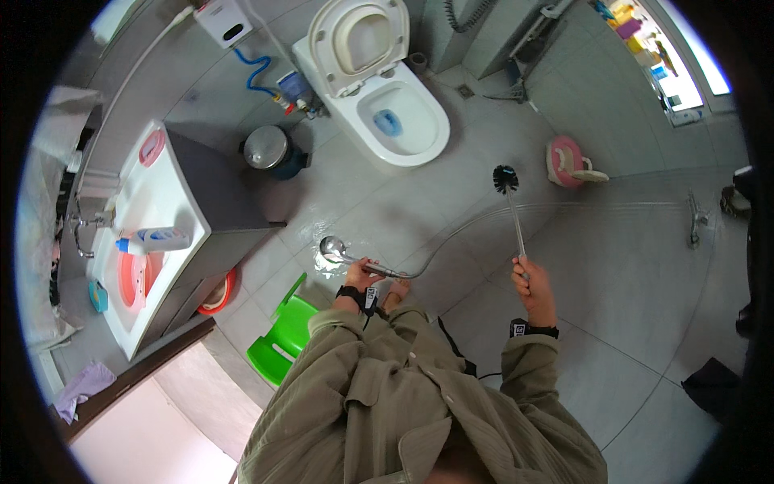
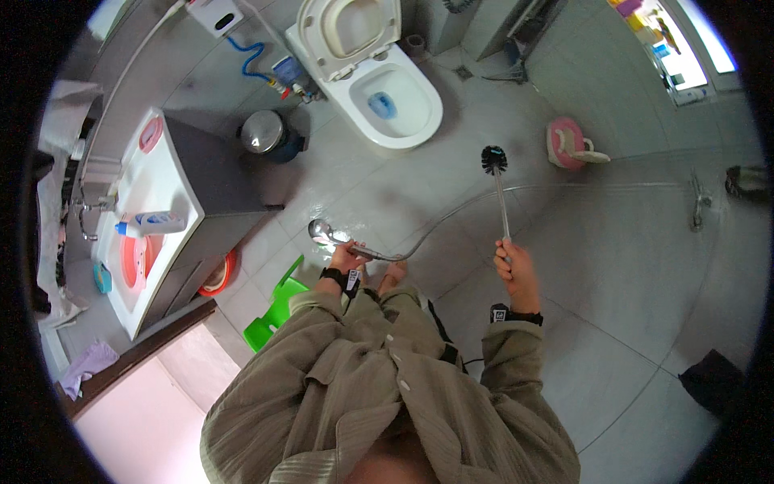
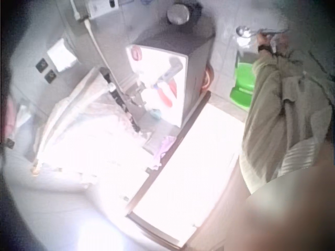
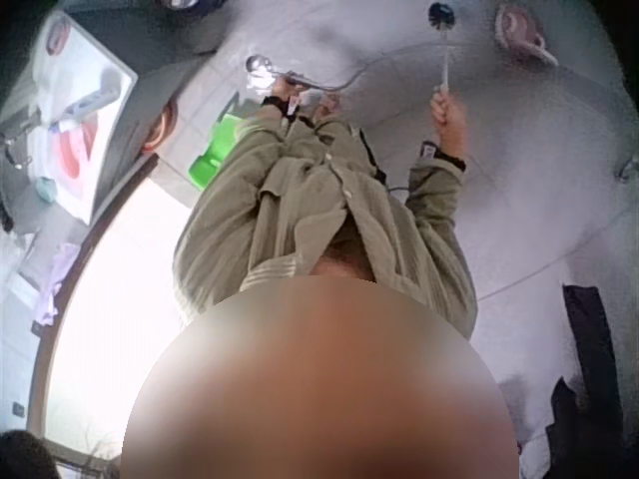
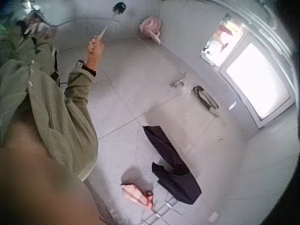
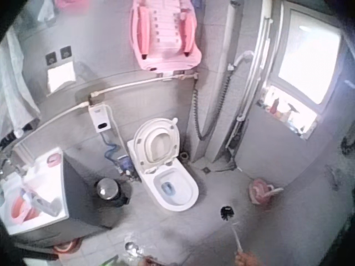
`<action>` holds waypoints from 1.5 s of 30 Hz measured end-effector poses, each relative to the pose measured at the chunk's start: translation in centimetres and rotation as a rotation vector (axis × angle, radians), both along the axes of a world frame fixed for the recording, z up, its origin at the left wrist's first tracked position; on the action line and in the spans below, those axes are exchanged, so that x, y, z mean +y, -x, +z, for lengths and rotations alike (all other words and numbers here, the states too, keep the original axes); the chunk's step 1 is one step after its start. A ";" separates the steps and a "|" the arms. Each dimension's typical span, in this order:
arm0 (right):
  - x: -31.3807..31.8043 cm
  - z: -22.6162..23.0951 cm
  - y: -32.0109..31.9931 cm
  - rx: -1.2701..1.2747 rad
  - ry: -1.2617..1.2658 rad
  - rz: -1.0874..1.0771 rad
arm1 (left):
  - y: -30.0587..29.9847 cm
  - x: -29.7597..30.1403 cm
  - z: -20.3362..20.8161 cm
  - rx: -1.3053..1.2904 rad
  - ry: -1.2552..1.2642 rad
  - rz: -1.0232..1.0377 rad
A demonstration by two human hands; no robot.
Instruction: The person cleans the bathroom floor using a handheld shower head to spray water and a toilet brush to scrub the tiles. They rinse a pink child's potty and a metal trash can, then use a squeegee to push water toward the drain.
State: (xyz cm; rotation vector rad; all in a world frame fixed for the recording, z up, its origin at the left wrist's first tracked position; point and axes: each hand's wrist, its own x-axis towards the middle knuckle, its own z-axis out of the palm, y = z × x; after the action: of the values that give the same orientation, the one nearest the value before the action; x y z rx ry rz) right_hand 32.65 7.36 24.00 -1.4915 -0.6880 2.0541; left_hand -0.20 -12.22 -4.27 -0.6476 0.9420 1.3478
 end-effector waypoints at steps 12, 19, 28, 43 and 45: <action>-0.1 -2.5 -8.3 0.148 0.001 -0.269 | -6.8 17.4 8.8 0.366 -0.264 -0.417; 3.2 -3.5 -9.1 0.199 -0.019 -0.388 | -8.7 24.5 11.0 0.717 -0.250 -0.620; 10.7 -2.5 -12.5 0.146 -0.036 -0.503 | -11.9 35.1 8.7 1.063 -0.465 -0.985; 14.9 -4.5 -19.8 0.132 0.138 -0.856 | -25.0 56.5 10.7 1.449 -0.992 -2.044; 15.4 -4.7 -20.7 0.145 0.148 -0.876 | -26.3 58.2 11.0 1.466 -0.948 -2.103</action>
State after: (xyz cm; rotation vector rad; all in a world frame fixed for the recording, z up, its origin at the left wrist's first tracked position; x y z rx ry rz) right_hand 53.35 22.75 19.33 -1.3542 0.1826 1.5058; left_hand 26.08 46.01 6.75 1.9219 1.0620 -0.1722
